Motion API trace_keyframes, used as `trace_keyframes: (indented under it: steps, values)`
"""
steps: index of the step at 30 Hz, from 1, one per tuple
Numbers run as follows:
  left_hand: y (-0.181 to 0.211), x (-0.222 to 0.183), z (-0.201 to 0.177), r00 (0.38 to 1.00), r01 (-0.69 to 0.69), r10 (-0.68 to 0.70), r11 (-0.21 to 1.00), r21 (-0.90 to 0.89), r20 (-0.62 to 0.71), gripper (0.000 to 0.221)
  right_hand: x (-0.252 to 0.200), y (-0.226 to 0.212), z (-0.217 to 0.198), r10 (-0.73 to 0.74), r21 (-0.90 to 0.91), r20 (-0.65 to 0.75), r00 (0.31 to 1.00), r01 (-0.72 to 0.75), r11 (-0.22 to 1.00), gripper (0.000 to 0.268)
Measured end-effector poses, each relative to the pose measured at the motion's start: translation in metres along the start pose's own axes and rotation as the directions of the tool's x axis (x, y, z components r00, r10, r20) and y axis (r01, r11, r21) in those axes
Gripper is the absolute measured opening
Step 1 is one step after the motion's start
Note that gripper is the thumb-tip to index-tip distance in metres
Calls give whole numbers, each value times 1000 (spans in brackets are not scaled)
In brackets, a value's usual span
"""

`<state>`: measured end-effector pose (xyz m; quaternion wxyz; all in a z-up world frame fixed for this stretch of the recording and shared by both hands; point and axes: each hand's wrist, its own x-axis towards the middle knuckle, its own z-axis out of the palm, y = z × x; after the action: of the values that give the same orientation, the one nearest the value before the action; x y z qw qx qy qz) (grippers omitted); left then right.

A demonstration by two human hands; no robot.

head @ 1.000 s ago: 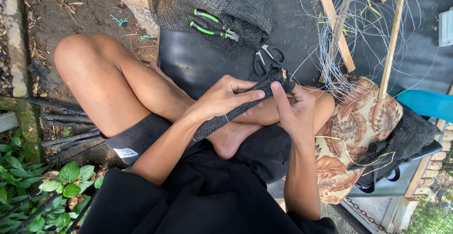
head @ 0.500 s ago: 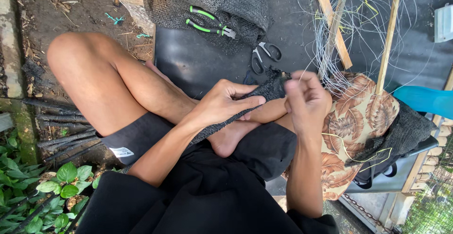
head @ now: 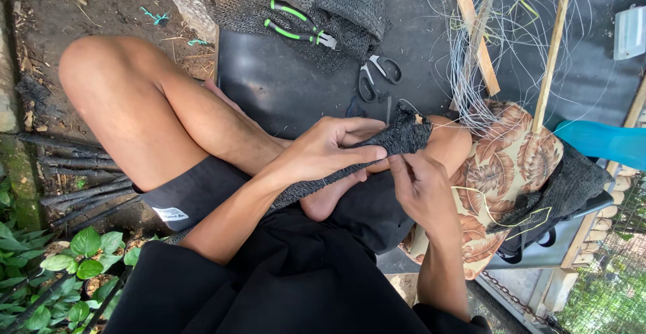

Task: The person sits cross-legged and repairs a black mesh net by hand. They use pliers to cut and secure white binding wire along the edge of the net, repeatedly wrapping and tightening the wire to mend the material.

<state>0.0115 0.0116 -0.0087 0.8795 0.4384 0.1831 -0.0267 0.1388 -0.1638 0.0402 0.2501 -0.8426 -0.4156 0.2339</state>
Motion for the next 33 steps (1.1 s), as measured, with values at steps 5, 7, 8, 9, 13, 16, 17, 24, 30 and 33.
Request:
trace_keyframes:
  steps: [5,7,8,9,13,16,17,24,30,33]
  values:
    - [-3,1,-2,991,-96,100,994,-44,84,61,2,-9,-8,-47,-47,0,999,47,998,12]
    - [-4,0,-3,990,-103,109,993,-64,93,60,1,-11,-10,-50,-57,14,999,51,997,12]
    - [-4,-1,-3,989,-105,109,993,-49,95,59,1,-12,-11,-63,-68,21,998,64,996,12]
    - [-4,-1,-3,989,-105,108,994,-33,101,59,1,-12,-13,-73,-80,23,997,75,994,11]
    - [-4,0,-2,987,-94,99,995,-39,128,58,0,-12,-19,-108,-109,66,992,115,987,11]
    - [-4,0,-1,984,-101,106,994,-37,145,57,1,-13,-24,-122,-86,99,988,130,988,11]
    - [-4,0,-1,983,-102,108,994,-46,146,57,2,-13,-25,-132,-59,109,985,139,989,11]
    - [-3,-2,2,987,-121,127,990,-69,96,55,5,-21,-28,-94,-98,131,987,108,989,10]
    - [-2,0,-1,992,-101,107,992,-79,71,51,3,-32,-27,-129,-154,71,989,139,978,13]
    - [-2,4,-2,993,-95,100,993,-64,70,51,2,-35,-26,-172,-152,69,983,181,972,12]
